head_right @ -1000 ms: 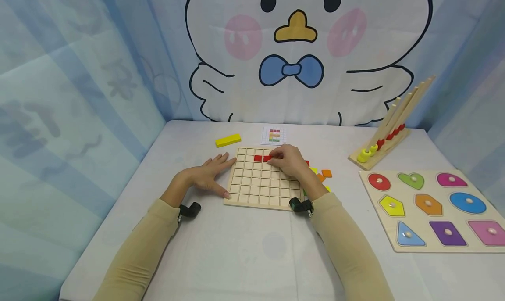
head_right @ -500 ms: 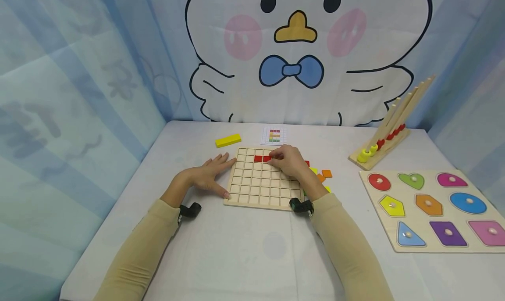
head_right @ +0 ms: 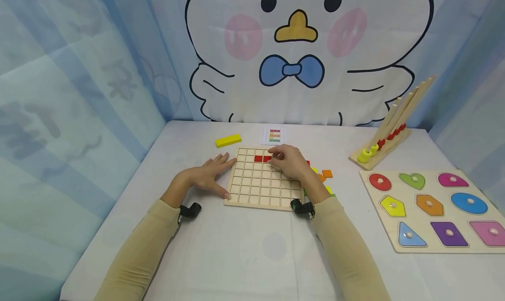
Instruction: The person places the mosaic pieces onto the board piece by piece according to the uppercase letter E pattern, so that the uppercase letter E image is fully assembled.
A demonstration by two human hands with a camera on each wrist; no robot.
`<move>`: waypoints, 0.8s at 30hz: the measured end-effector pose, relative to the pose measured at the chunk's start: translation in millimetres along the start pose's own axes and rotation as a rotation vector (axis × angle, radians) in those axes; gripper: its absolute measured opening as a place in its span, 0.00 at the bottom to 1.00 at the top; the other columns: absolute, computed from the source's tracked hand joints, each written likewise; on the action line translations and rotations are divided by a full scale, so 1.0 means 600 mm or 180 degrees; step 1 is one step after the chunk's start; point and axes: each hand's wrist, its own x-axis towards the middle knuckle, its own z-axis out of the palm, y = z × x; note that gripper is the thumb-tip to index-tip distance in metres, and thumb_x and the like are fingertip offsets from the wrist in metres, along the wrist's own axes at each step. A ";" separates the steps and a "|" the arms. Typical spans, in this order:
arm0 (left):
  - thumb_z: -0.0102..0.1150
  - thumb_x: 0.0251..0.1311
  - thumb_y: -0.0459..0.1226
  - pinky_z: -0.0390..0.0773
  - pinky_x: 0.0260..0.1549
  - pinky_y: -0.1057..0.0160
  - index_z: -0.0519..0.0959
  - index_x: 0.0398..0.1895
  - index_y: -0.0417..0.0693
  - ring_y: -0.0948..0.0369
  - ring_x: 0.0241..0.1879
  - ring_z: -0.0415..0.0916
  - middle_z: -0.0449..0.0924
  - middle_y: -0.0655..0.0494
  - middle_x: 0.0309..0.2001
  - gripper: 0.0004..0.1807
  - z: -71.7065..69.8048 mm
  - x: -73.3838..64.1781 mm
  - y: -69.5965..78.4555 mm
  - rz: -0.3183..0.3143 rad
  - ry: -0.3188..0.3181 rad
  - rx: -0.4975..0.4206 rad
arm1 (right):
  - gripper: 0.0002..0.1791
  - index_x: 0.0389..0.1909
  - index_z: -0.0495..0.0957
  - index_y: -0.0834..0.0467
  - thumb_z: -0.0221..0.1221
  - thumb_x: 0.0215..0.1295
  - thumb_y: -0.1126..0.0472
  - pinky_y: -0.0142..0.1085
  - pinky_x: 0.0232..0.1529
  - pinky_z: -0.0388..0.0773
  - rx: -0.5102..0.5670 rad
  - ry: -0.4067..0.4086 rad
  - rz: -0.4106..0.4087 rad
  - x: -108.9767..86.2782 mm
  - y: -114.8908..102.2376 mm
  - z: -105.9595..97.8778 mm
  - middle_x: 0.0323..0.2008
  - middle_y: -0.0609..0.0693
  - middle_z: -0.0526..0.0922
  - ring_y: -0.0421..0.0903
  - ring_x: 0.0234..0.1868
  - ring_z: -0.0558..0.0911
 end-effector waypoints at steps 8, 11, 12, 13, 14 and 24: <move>0.73 0.49 0.67 0.27 0.82 0.45 0.38 0.86 0.62 0.51 0.84 0.20 0.23 0.48 0.85 0.70 0.001 0.003 -0.001 0.0019 -0.0021 0.0059 | 0.24 0.66 0.78 0.62 0.63 0.75 0.55 0.41 0.45 0.77 -0.0015 0.0153 -0.0102 -0.012 -0.011 -0.028 0.54 0.59 0.83 0.53 0.49 0.79; 0.73 0.50 0.67 0.27 0.82 0.45 0.38 0.86 0.62 0.51 0.84 0.20 0.23 0.48 0.85 0.70 0.001 0.004 -0.001 0.0030 -0.0021 0.0071 | 0.25 0.66 0.78 0.61 0.63 0.75 0.54 0.43 0.46 0.78 -0.0067 0.0202 -0.0071 -0.016 -0.011 -0.039 0.55 0.58 0.83 0.53 0.50 0.79; 0.72 0.50 0.67 0.27 0.82 0.45 0.37 0.86 0.62 0.51 0.84 0.20 0.23 0.48 0.85 0.70 0.001 0.004 -0.001 0.0028 -0.0024 0.0076 | 0.25 0.66 0.78 0.61 0.63 0.75 0.53 0.43 0.47 0.78 -0.0078 0.0219 -0.0054 -0.018 -0.010 -0.043 0.55 0.58 0.83 0.53 0.50 0.79; 0.73 0.50 0.67 0.27 0.82 0.45 0.37 0.86 0.62 0.51 0.84 0.20 0.23 0.48 0.85 0.70 0.001 0.004 -0.001 0.0023 -0.0025 0.0075 | 0.25 0.66 0.78 0.60 0.63 0.75 0.52 0.43 0.48 0.78 -0.0092 0.0243 -0.0032 -0.019 -0.009 -0.047 0.55 0.58 0.83 0.53 0.51 0.79; 0.72 0.50 0.67 0.27 0.82 0.45 0.37 0.86 0.62 0.51 0.84 0.20 0.23 0.49 0.85 0.70 0.001 0.004 -0.001 0.0018 -0.0028 0.0080 | 0.25 0.66 0.78 0.60 0.63 0.75 0.52 0.44 0.48 0.77 -0.0104 0.0262 -0.0013 -0.021 -0.008 -0.050 0.55 0.58 0.83 0.53 0.51 0.79; 0.73 0.50 0.67 0.27 0.82 0.45 0.38 0.86 0.62 0.51 0.85 0.20 0.23 0.49 0.86 0.69 0.002 0.003 -0.001 0.0017 0.0009 0.0062 | 0.26 0.66 0.78 0.60 0.62 0.75 0.50 0.41 0.47 0.77 -0.0175 0.0378 0.0026 -0.035 -0.001 -0.088 0.59 0.61 0.82 0.55 0.52 0.78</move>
